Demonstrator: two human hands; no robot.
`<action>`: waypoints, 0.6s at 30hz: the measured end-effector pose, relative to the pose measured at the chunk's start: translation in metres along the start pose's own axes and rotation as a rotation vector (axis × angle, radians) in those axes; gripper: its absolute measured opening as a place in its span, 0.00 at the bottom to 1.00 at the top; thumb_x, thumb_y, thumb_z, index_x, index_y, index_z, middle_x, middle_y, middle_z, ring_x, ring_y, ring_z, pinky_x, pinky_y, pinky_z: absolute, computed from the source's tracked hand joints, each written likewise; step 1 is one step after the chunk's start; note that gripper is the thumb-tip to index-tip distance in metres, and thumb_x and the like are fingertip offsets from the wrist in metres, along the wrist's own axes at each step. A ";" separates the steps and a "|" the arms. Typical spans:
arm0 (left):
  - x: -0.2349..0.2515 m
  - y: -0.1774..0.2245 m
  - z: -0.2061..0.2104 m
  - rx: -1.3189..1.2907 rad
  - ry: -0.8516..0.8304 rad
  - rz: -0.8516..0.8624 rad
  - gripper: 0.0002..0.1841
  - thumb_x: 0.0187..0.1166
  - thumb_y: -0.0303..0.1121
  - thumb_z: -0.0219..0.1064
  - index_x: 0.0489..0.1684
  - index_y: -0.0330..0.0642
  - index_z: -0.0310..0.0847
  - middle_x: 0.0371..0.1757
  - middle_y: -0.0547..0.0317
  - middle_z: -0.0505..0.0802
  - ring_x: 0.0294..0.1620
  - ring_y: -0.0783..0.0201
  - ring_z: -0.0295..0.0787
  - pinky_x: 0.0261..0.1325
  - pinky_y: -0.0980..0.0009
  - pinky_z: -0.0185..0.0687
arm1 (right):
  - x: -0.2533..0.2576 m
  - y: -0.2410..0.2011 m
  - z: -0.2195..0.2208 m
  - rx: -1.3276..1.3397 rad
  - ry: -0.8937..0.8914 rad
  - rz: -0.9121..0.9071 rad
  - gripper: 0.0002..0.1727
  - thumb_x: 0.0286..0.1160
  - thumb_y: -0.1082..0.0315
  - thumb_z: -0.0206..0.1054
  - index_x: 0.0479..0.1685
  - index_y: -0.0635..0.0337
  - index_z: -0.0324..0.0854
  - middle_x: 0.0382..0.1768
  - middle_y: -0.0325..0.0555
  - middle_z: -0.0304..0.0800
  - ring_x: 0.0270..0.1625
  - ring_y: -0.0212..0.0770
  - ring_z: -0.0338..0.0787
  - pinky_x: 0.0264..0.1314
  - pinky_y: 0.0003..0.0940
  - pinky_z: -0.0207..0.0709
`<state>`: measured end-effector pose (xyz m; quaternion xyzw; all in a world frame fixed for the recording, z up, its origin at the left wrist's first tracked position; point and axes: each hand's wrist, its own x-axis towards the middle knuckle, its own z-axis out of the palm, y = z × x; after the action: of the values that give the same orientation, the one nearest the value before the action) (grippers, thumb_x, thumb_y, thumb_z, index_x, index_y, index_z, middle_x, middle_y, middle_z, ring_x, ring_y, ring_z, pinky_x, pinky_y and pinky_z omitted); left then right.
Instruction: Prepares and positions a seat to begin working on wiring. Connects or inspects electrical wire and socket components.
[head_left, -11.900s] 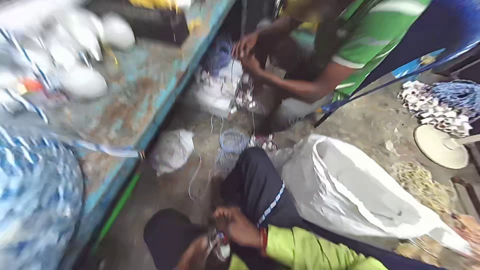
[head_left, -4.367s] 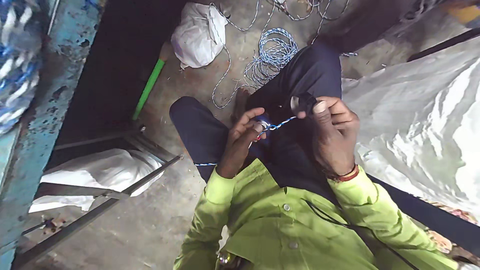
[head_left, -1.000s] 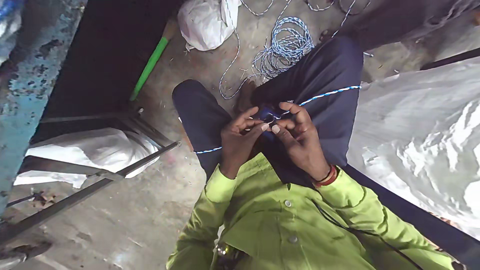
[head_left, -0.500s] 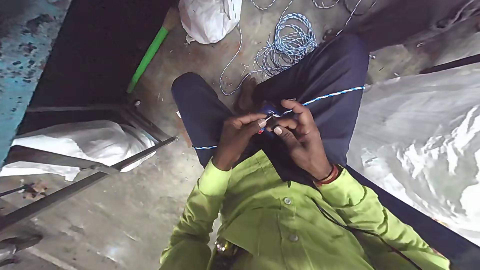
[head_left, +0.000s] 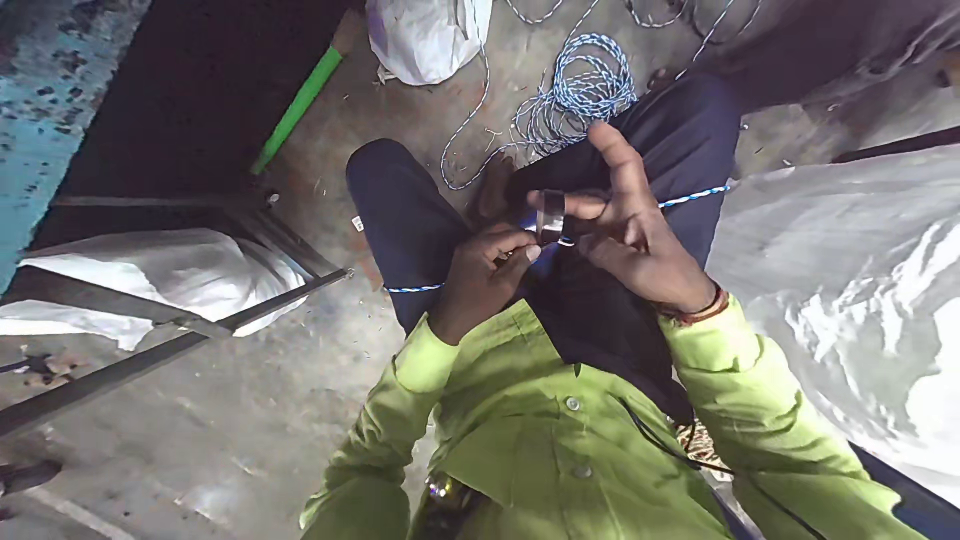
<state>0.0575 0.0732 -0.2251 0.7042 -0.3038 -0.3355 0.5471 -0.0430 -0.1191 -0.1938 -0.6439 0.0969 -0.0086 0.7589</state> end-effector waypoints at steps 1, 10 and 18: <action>0.000 0.000 -0.002 -0.060 -0.023 -0.024 0.07 0.81 0.27 0.67 0.45 0.35 0.91 0.45 0.57 0.92 0.41 0.71 0.89 0.44 0.75 0.88 | 0.003 0.002 -0.004 -0.010 -0.019 0.021 0.58 0.56 0.88 0.54 0.93 0.58 0.25 0.73 0.60 0.82 0.65 0.49 0.92 0.64 0.39 0.90; -0.011 0.001 0.010 0.513 0.312 0.209 0.08 0.74 0.33 0.78 0.42 0.39 0.95 0.43 0.55 0.97 0.42 0.70 0.94 0.48 0.76 0.89 | 0.002 0.020 0.006 -0.323 -0.073 0.245 0.59 0.58 0.76 0.72 0.95 0.51 0.37 0.52 0.38 0.96 0.46 0.29 0.95 0.49 0.30 0.91; -0.011 -0.011 0.012 0.641 0.417 0.367 0.14 0.74 0.30 0.78 0.53 0.32 0.93 0.47 0.45 0.97 0.49 0.59 0.97 0.57 0.67 0.91 | 0.003 0.019 0.010 -0.498 -0.037 0.256 0.49 0.69 0.73 0.66 0.95 0.53 0.46 0.44 0.38 0.96 0.41 0.31 0.94 0.47 0.35 0.89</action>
<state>0.0417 0.0770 -0.2362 0.8258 -0.3959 0.0284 0.4006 -0.0401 -0.1061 -0.2116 -0.7931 0.1627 0.1228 0.5740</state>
